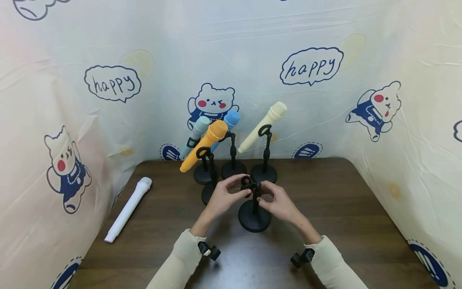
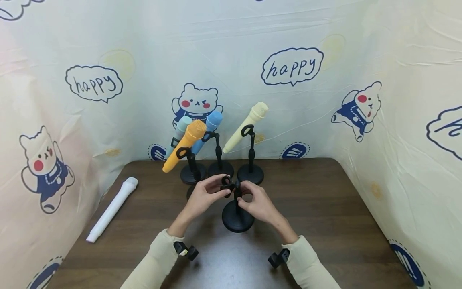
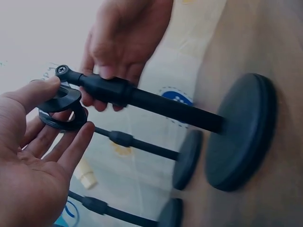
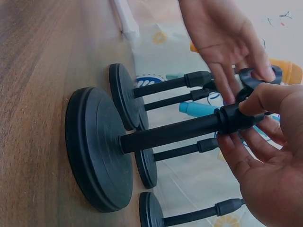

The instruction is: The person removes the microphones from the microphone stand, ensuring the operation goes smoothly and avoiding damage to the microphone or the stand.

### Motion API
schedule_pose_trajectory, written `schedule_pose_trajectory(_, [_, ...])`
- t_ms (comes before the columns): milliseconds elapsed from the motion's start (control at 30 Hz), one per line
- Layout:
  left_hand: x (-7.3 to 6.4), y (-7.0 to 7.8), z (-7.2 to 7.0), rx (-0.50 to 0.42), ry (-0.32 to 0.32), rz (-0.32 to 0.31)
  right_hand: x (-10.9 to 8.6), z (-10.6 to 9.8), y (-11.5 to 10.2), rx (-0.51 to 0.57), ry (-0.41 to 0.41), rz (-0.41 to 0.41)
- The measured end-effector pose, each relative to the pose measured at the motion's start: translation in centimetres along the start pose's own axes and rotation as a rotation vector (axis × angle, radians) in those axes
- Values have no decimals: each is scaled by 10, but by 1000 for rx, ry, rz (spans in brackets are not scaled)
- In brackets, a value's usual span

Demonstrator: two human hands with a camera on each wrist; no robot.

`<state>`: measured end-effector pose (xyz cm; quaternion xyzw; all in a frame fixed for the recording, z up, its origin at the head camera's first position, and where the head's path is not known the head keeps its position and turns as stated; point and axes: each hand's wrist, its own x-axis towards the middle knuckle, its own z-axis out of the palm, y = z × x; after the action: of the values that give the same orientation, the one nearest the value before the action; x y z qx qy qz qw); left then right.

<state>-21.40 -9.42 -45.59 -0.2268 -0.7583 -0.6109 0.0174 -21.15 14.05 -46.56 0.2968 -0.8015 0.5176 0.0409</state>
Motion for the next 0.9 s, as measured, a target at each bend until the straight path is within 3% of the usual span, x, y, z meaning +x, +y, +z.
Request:
schedule_pose_trajectory(167, [-4,-10,3,-29,12,2,0,0,0,9,-4,13])
schedule_pose_trajectory(367, [-4,-10,3,-32,16,2,0,1,0,-2,14,18])
schedule_pose_trajectory(733, [-4,-10,3,-37,16,-17,0,20,-2,-244,202,-26])
schedule_pose_trajectory(900, [-4,-9,4,-39,10,-12,1,26,-3,-283,246,0])
